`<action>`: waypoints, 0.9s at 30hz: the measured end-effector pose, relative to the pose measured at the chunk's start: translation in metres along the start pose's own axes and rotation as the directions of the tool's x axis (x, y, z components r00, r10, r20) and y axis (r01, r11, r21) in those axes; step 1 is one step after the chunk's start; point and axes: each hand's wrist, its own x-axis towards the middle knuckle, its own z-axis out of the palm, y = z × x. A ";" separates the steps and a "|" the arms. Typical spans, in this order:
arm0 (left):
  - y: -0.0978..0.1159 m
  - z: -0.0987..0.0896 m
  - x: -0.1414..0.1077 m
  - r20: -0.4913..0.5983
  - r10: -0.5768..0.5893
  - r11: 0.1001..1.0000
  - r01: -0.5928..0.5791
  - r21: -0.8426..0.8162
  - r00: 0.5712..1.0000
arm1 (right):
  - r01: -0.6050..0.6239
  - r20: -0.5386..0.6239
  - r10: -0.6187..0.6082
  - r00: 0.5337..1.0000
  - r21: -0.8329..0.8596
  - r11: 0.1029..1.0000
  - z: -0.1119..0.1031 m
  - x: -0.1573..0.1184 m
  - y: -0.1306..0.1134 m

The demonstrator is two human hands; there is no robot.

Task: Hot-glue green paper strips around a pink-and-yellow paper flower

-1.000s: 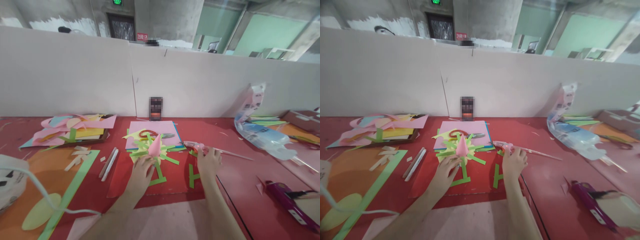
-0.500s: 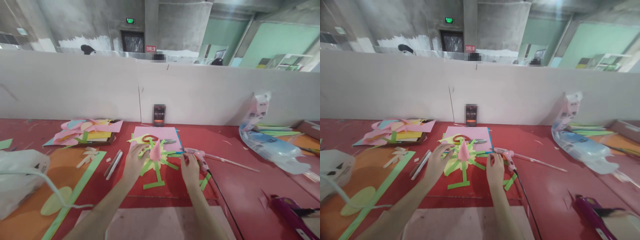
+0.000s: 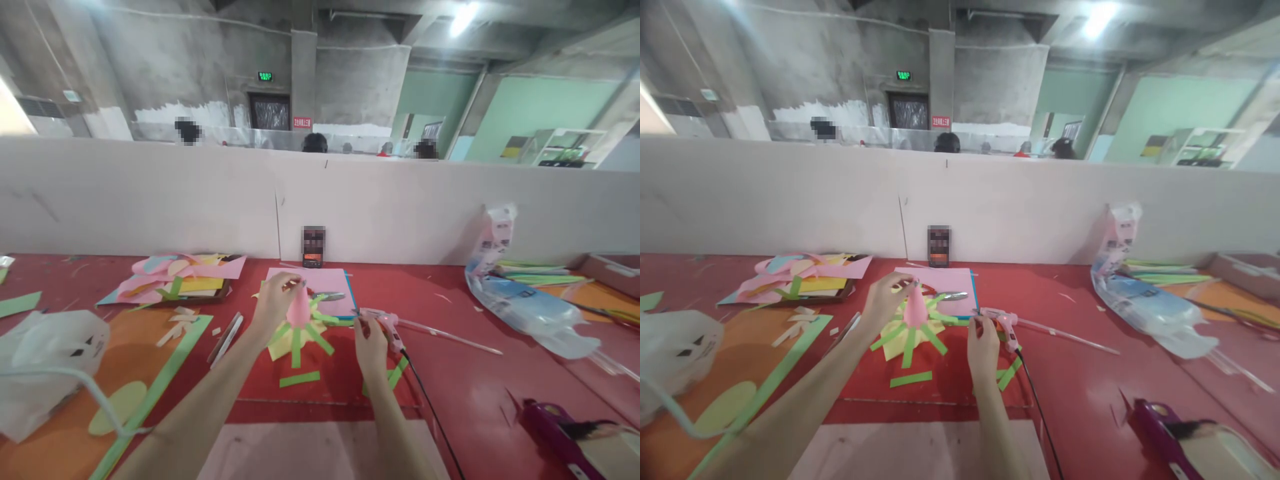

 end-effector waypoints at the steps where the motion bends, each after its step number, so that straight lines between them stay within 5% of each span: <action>1: 0.002 -0.006 0.003 -0.046 -0.011 1.000 0.011 0.002 0.999 | -0.002 -0.006 0.002 1.000 0.014 1.000 0.000 0.001 0.001; 9: 0.005 -0.029 0.013 -0.220 -0.066 0.997 0.075 0.031 0.973 | -0.038 -0.005 0.039 0.999 0.063 0.997 -0.003 0.003 0.004; 27: 0.005 0.000 -0.002 0.005 -0.018 0.998 0.018 -0.068 1.000 | -0.008 0.031 0.007 0.999 0.036 0.999 -0.002 0.004 0.008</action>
